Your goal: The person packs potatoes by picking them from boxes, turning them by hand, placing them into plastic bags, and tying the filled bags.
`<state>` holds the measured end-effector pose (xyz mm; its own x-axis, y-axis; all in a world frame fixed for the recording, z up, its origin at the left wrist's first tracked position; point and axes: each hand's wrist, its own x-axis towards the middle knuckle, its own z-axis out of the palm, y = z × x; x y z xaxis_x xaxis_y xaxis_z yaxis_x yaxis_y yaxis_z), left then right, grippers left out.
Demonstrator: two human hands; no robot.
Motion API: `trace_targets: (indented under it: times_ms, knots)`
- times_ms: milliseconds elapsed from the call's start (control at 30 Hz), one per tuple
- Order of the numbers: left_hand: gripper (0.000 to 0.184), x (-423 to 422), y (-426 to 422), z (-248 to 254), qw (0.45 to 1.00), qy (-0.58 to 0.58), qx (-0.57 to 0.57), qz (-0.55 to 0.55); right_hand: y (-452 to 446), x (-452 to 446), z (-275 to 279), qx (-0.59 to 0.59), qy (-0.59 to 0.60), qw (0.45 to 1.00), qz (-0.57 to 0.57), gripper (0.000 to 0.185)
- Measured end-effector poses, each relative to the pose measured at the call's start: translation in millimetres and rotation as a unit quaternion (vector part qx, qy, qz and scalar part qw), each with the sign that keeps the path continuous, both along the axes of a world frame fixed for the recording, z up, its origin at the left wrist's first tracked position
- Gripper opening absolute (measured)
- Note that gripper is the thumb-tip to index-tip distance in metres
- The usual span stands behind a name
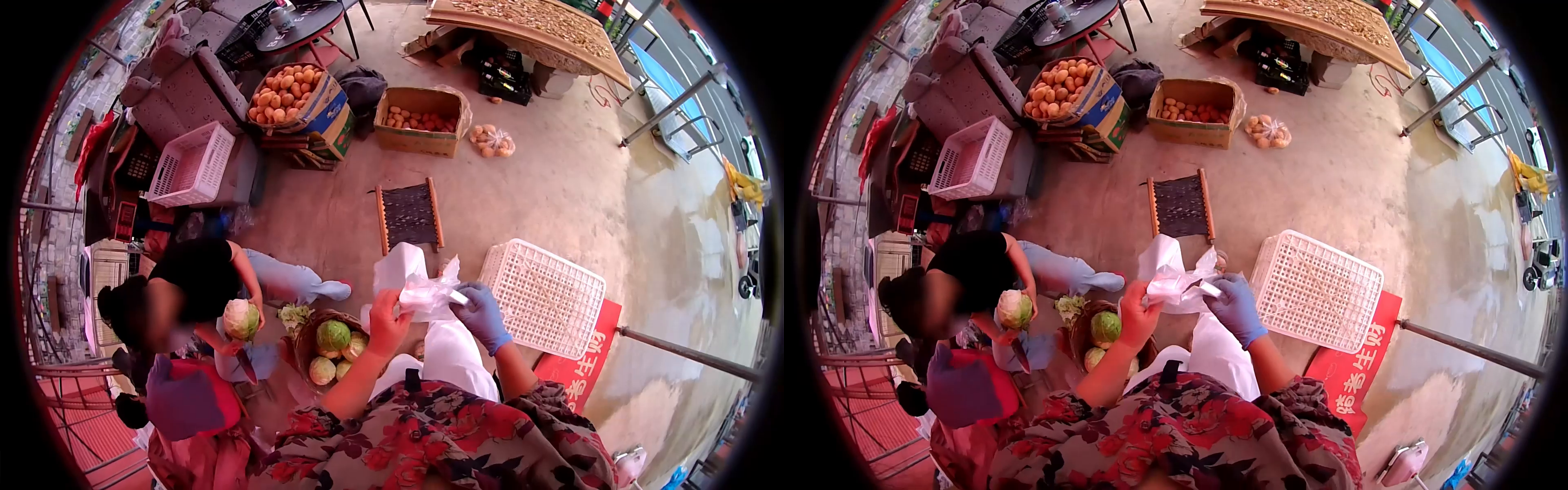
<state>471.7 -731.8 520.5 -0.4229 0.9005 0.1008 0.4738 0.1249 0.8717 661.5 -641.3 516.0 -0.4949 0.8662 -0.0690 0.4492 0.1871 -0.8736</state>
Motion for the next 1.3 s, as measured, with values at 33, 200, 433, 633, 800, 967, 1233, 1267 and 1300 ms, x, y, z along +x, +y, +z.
trace_targets:
  times_ms: [33, 200, 433, 633, 800, 967, 1233, 1267, 1300]
  knots:
    - [0.021, -8.8, 18.5, 6.0, 0.999, 0.032, 0.021, 0.012, 21.4, -14.6, -0.4, 0.018, 0.002, 1.0, 0.014, 0.021]
    - [0.02, -74.5, 125.3, 18.1, 0.994, -0.02, 0.087, -0.064, 142.1, -99.1, 9.7, 0.059, 0.064, 0.994, 0.065, 0.062]
    - [0.016, -119.5, 240.8, -6.3, 0.984, -0.166, 0.064, -0.006, 272.8, -181.6, -16.2, 0.06, 0.019, 0.969, 0.237, 0.036]
    - [0.031, -193.8, 313.7, -28.8, 0.97, -0.232, 0.034, 0.057, 326.5, -264.4, -47.4, -0.008, 0.095, 0.991, 0.09, 0.024]
    - [0.035, -294.6, 376.5, -67.7, 0.972, -0.214, 0.068, 0.075, 364.9, -369.0, -70.5, -0.134, 0.157, 0.978, -0.003, 0.014]
    - [0.027, -419.7, 428.7, -126.4, 0.99, -0.119, -0.059, -0.052, 408.7, -471.3, -106.3, -0.224, 0.136, 0.963, -0.056, 0.007]
    - [0.02, -526.9, 491.6, -188.5, 0.992, -0.118, -0.051, -0.018, 462.6, -583.7, -152.7, -0.236, 0.104, 0.962, -0.091, 0.011]
    - [0.02, -531.5, 498.4, -196.1, 0.991, -0.126, -0.039, -0.007, 472.4, -590.9, -157.2, -0.236, 0.099, 0.963, -0.087, 0.012]
    - [0.019, -532.5, 504.7, -205.3, 0.991, -0.125, -0.042, 0.006, 480.3, -595.4, -163.5, -0.235, 0.095, 0.964, -0.082, 0.012]
